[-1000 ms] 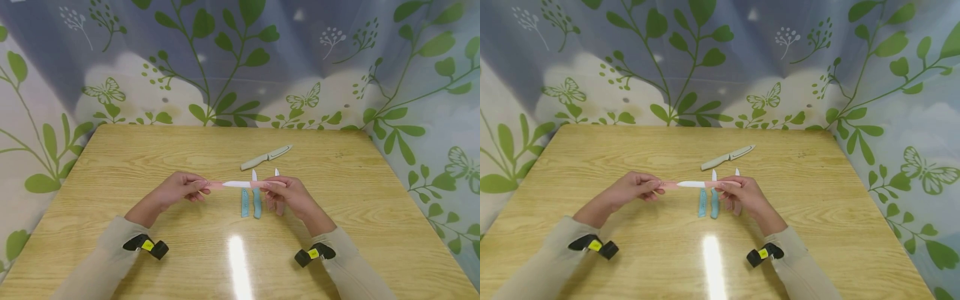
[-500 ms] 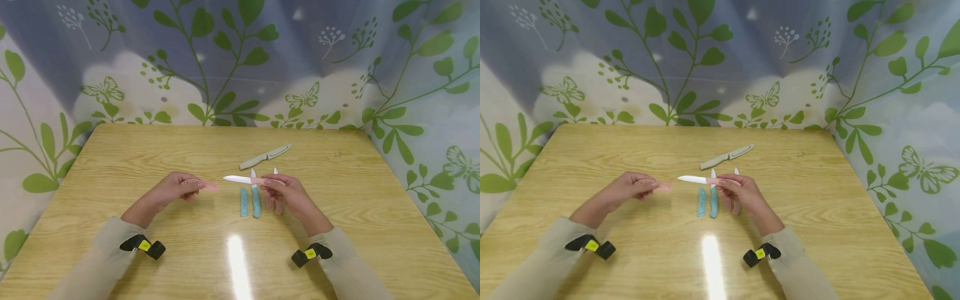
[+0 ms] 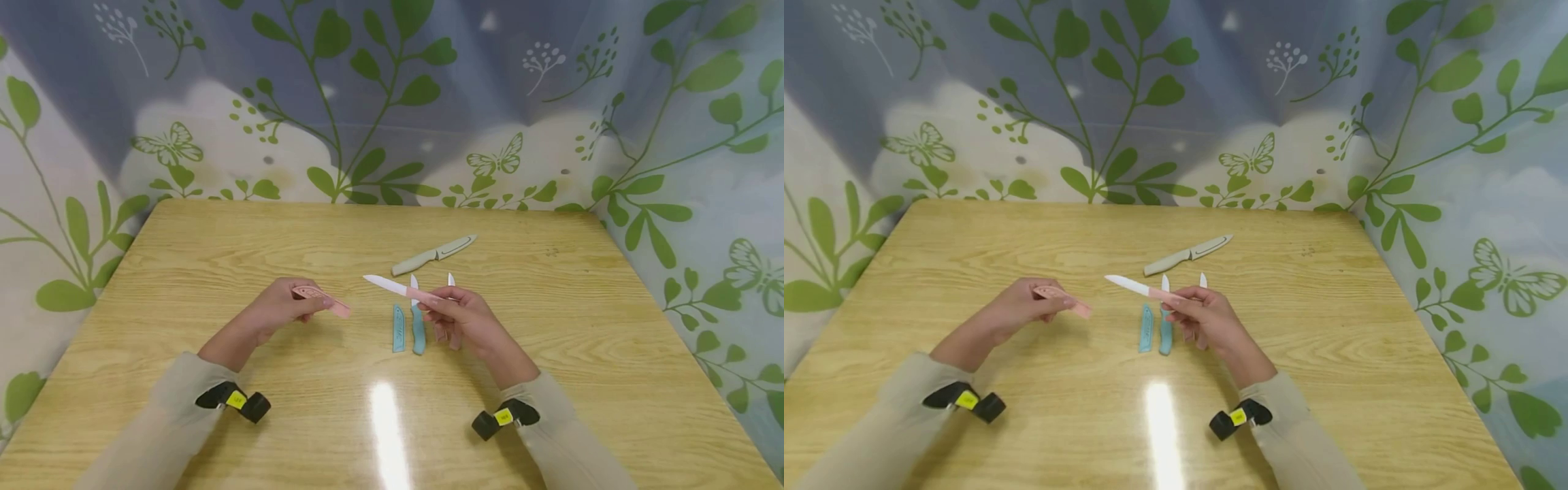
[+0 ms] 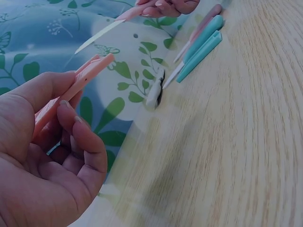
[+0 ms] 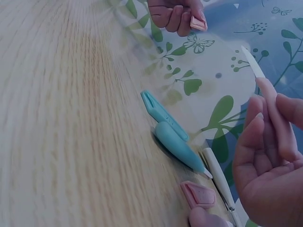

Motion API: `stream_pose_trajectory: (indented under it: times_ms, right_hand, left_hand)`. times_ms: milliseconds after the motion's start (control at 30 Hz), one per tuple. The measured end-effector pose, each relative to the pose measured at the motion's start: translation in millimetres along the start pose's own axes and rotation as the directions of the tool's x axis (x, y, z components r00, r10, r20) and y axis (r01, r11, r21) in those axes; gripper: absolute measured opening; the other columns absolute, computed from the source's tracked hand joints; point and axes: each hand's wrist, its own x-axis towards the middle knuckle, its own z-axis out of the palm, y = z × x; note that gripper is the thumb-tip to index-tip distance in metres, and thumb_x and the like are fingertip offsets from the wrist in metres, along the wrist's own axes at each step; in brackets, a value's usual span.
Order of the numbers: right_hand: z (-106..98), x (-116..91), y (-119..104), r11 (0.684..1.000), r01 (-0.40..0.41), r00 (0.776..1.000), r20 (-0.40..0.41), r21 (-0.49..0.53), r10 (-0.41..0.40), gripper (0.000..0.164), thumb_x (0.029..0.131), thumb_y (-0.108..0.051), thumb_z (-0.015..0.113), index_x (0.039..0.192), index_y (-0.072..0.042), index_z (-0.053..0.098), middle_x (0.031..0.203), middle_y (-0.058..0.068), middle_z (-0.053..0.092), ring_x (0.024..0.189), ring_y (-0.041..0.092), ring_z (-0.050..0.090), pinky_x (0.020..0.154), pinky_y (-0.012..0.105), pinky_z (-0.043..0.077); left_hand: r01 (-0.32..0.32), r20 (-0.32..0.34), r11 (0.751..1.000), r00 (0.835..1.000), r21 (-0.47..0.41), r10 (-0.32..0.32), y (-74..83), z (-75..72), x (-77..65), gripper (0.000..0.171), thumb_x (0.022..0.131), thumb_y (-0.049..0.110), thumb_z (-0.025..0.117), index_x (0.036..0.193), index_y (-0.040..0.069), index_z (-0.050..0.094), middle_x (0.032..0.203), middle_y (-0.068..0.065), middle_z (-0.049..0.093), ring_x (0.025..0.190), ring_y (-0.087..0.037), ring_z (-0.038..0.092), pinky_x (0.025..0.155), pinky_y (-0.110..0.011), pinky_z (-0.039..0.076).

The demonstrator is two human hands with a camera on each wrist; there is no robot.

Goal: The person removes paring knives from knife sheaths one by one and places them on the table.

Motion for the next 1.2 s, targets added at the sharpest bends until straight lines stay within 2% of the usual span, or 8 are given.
stream_pose_trajectory:
  times_ms: [167, 300, 400, 567, 633, 800, 1000, 1200]
  right_hand:
    - [3.0, 0.8, -0.7, 0.999, -0.031, 0.999, -0.016, 0.009, 0.031, 0.007, 0.095, -0.014, 0.06, 0.095, -0.013, 0.067, 0.075, -0.005, 0.073, 0.051, 0.011, 0.049, 0.044, 0.023, 0.037]
    - [4.7, 0.3, -1.5, 0.999, -0.04, 0.999, -0.01, 0.03, 0.04, 0.014, 0.096, -0.016, 0.058, 0.106, -0.01, 0.066, 0.079, -0.005, 0.074, 0.056, 0.009, 0.055, 0.045, 0.021, 0.037]
    - [5.4, -0.4, -1.7, 0.998, -0.042, 0.999, -0.005, 0.044, 0.043, 0.022, 0.097, -0.017, 0.056, 0.116, -0.009, 0.063, 0.084, -0.005, 0.074, 0.061, 0.007, 0.057, 0.047, 0.02, 0.038]
    - [6.1, -0.9, -0.2, 0.997, -0.047, 0.999, 0.006, 0.054, 0.047, 0.028, 0.098, -0.018, 0.053, 0.122, -0.006, 0.06, 0.086, -0.005, 0.073, 0.064, 0.005, 0.055, 0.05, 0.019, 0.037]
    - [6.1, -0.6, 0.8, 0.998, -0.044, 0.999, 0.006, 0.047, 0.044, 0.026, 0.099, -0.018, 0.052, 0.121, -0.007, 0.061, 0.086, -0.006, 0.073, 0.064, 0.005, 0.055, 0.05, 0.019, 0.037]
    - [6.4, 0.3, 2.3, 0.999, -0.046, 0.999, -0.01, 0.024, 0.046, 0.019, 0.1, -0.018, 0.05, 0.11, -0.012, 0.065, 0.084, -0.006, 0.073, 0.062, 0.007, 0.052, 0.051, 0.021, 0.034]
    - [7.9, 0.5, 2.7, 0.999, -0.009, 1.0, 0.02, 0.047, 0.008, 0.013, 0.096, -0.013, 0.056, 0.098, -0.015, 0.069, 0.082, -0.006, 0.073, 0.06, 0.008, 0.048, 0.049, 0.021, 0.03]
    - [10.1, 0.1, 3.5, 0.999, 0.016, 0.999, 0.037, 0.045, -0.018, 0.015, 0.096, -0.008, 0.055, 0.093, -0.016, 0.067, 0.083, -0.006, 0.074, 0.061, 0.009, 0.048, 0.049, 0.023, 0.026]
  left_hand:
    - [0.013, 0.009, 1.0, 1.0, -0.026, -0.012, -0.5, 0.2, 1.3, 0.026, 0.088, 0.015, 0.069, 0.083, 0.005, 0.045, 0.065, 0.003, 0.04, 0.059, -0.015, 0.041, 0.061, -0.031, 0.037]
    - [0.013, 0.015, 0.998, 1.0, -0.065, -0.012, -2.7, -0.4, 3.0, 0.035, 0.085, 0.012, 0.071, 0.081, 0.006, 0.037, 0.061, 0.006, 0.032, 0.057, -0.014, 0.037, 0.061, -0.03, 0.034]
    - [0.022, 0.009, 0.997, 1.0, -0.068, -0.022, -3.8, -0.4, 3.6, 0.034, 0.084, 0.012, 0.072, 0.081, 0.007, 0.038, 0.062, 0.005, 0.033, 0.057, -0.014, 0.038, 0.06, -0.03, 0.035]
    - [0.024, 0.017, 0.998, 1.0, -0.055, -0.023, -6.2, -0.3, 4.1, 0.028, 0.085, 0.014, 0.071, 0.084, 0.006, 0.044, 0.074, 0.0, 0.051, 0.059, -0.015, 0.042, 0.061, -0.031, 0.037]
    - [0.027, 0.022, 0.998, 0.999, -0.051, -0.026, -6.9, -0.3, 4.1, 0.027, 0.086, 0.015, 0.071, 0.085, 0.006, 0.046, 0.078, -0.001, 0.053, 0.06, -0.015, 0.043, 0.061, -0.031, 0.038]
    - [0.045, 0.02, 0.998, 0.999, -0.039, -0.044, -8.1, 0.1, 4.0, 0.025, 0.086, 0.018, 0.071, 0.091, 0.004, 0.05, 0.073, 0.001, 0.048, 0.062, -0.014, 0.043, 0.061, -0.03, 0.04]
    - [0.062, 0.039, 0.998, 0.997, -0.031, -0.061, -9.0, 0.8, 3.3, 0.02, 0.09, 0.014, 0.066, 0.101, 0.0, 0.057, 0.078, -0.001, 0.057, 0.061, -0.013, 0.045, 0.059, -0.03, 0.041]
    - [0.028, 0.077, 0.999, 0.997, -0.045, -0.025, -9.9, 0.3, 1.6, 0.016, 0.09, 0.014, 0.066, 0.098, 0.002, 0.06, 0.069, 0.001, 0.054, 0.057, -0.014, 0.041, 0.053, -0.028, 0.035]
